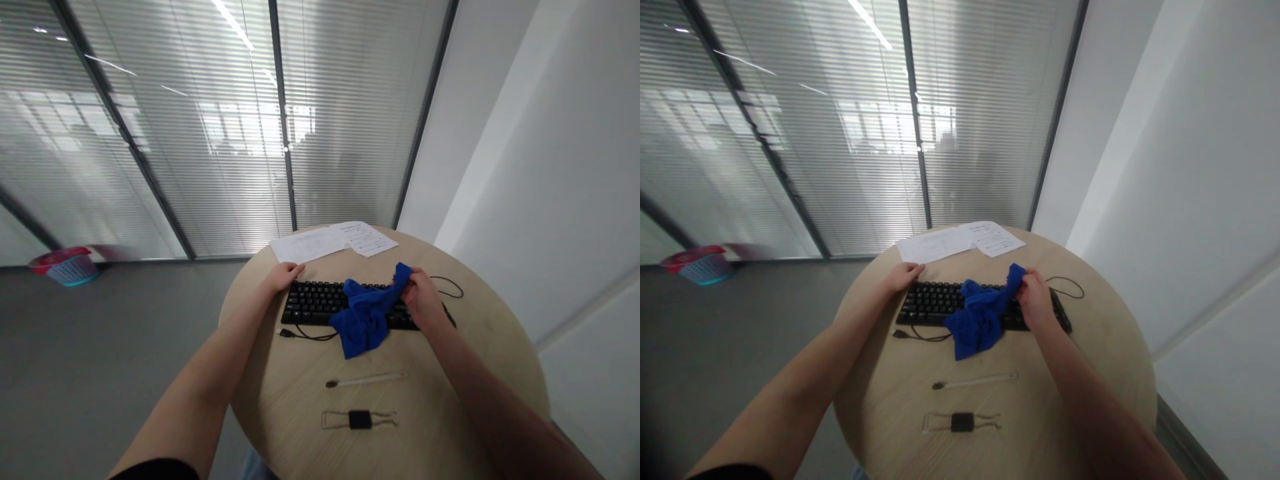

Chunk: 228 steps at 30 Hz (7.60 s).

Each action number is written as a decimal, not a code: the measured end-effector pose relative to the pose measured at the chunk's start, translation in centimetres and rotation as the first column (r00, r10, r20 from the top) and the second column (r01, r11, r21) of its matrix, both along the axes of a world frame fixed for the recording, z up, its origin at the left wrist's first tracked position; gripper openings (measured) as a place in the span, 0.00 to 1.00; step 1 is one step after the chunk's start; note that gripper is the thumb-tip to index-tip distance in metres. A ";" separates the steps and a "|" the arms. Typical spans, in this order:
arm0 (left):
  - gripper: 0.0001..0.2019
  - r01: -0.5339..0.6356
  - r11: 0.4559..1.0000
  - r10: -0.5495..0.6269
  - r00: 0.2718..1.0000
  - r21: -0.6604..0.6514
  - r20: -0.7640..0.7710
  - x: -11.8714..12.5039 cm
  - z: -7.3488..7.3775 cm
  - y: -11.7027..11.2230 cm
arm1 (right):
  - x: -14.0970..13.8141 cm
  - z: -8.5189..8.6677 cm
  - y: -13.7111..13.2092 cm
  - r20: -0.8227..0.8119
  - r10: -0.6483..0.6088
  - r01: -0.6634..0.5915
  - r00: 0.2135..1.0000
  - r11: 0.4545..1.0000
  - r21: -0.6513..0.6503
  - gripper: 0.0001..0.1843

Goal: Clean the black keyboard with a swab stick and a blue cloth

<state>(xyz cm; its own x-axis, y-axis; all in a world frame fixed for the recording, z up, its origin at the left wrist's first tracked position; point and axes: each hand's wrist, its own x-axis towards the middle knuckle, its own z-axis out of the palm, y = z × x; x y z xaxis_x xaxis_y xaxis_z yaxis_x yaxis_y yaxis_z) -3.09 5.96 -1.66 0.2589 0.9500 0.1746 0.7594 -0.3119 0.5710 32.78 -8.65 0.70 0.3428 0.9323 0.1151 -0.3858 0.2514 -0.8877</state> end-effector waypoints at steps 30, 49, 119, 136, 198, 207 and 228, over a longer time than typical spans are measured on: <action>0.39 -0.110 0.989 0.114 0.993 -0.100 0.029 0.4 1.0 0.1 | 3.7 3.4 -1.4 0.106 0.290 -0.281 0.951 0.955 -0.089 0.08; 0.43 -0.032 0.891 0.047 0.999 -0.453 0.021 0.0 1.3 2.7 | 4.8 2.0 -0.5 0.134 0.121 -0.117 0.984 0.992 -0.039 0.12; 0.28 0.344 0.914 -0.390 0.891 -0.214 -0.233 4.9 2.8 -0.9 | -8.7 -0.2 6.5 0.996 -0.019 -0.554 -0.084 0.832 -0.031 0.16; 0.26 0.350 0.918 -0.386 0.896 -0.184 -0.221 4.8 2.1 -0.6 | -8.5 -0.3 6.5 0.997 0.000 -0.560 -0.076 0.828 -0.043 0.18; 0.22 0.361 0.918 -0.393 0.884 -0.166 -0.254 5.0 2.3 -0.5 | -8.1 -0.8 6.7 0.996 0.082 -0.465 0.021 0.883 -0.063 0.14; 0.23 0.365 0.915 -0.399 0.882 -0.169 -0.252 4.9 2.1 -0.2 | -8.3 -0.4 6.7 0.997 0.023 -0.406 0.071 0.914 0.008 0.10; 0.22 0.328 0.925 -0.370 0.894 -0.194 -0.253 5.1 2.4 -0.5 | -5.0 1.4 7.9 0.987 0.160 -0.364 -0.029 0.918 -0.160 0.14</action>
<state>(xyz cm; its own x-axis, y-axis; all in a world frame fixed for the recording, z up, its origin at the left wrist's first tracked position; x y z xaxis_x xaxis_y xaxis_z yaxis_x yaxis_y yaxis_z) 2.02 5.51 0.77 0.5965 0.7982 -0.0838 0.7508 -0.5180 0.4099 27.79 -0.72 2.05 -0.4560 0.8688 0.1931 0.7461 0.4915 -0.4492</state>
